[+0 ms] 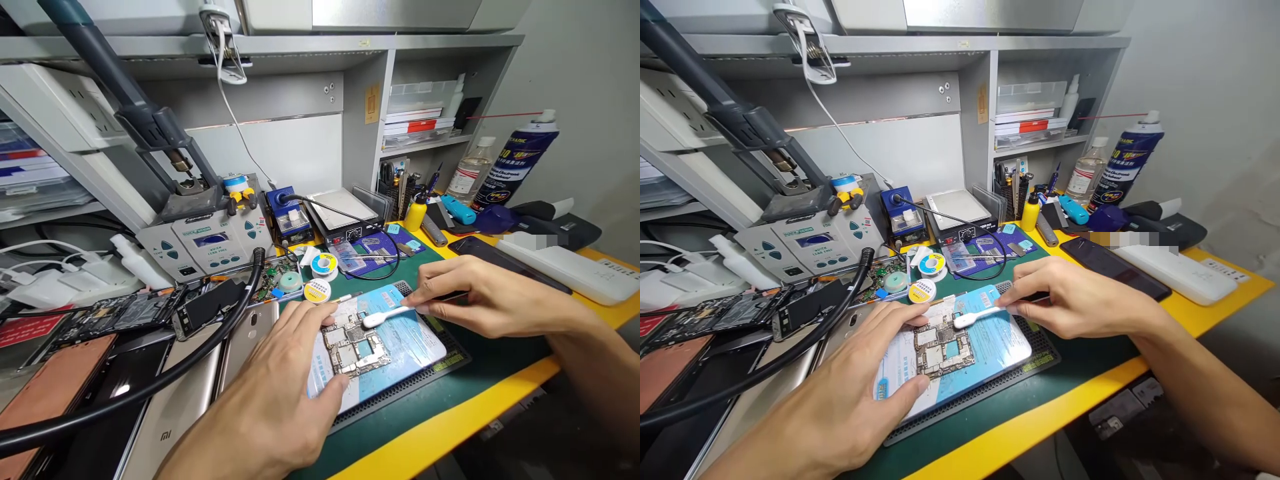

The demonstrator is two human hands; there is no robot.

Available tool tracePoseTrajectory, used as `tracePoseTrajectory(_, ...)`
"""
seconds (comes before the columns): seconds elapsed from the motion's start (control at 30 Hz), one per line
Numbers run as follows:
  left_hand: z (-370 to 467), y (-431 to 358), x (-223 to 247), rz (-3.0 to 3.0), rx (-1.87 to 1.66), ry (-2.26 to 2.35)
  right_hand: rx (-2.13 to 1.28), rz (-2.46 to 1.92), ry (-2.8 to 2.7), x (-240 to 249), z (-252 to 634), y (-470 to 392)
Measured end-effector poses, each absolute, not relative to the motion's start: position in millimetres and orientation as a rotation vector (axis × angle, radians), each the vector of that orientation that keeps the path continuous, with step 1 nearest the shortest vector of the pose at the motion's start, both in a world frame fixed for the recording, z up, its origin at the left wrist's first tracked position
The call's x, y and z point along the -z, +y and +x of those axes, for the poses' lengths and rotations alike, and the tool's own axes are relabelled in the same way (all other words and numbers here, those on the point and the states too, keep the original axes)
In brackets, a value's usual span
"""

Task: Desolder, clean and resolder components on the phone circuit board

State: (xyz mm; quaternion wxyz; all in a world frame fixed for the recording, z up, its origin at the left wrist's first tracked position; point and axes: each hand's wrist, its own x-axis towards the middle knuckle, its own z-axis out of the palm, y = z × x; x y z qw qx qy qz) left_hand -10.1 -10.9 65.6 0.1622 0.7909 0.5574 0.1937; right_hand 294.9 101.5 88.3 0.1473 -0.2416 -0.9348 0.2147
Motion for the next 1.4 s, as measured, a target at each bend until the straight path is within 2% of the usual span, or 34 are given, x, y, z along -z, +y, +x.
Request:
tracePoseTrajectory(0.47, -9, -11, -66, 2.246, -0.545, 1.59, -0.635, -0.644, -2.659, -75, 287, 96)
tracePoseTrajectory(1.17, -9, -15, -63, 2.239, -0.559, 1.623, -0.669, -0.731, -2.736, -96, 295, 98)
tracePoseTrajectory(1.4, -9, -13, -66, 2.268, -0.547, 1.605, -0.681, -0.599, -2.733, -80, 280, 91)
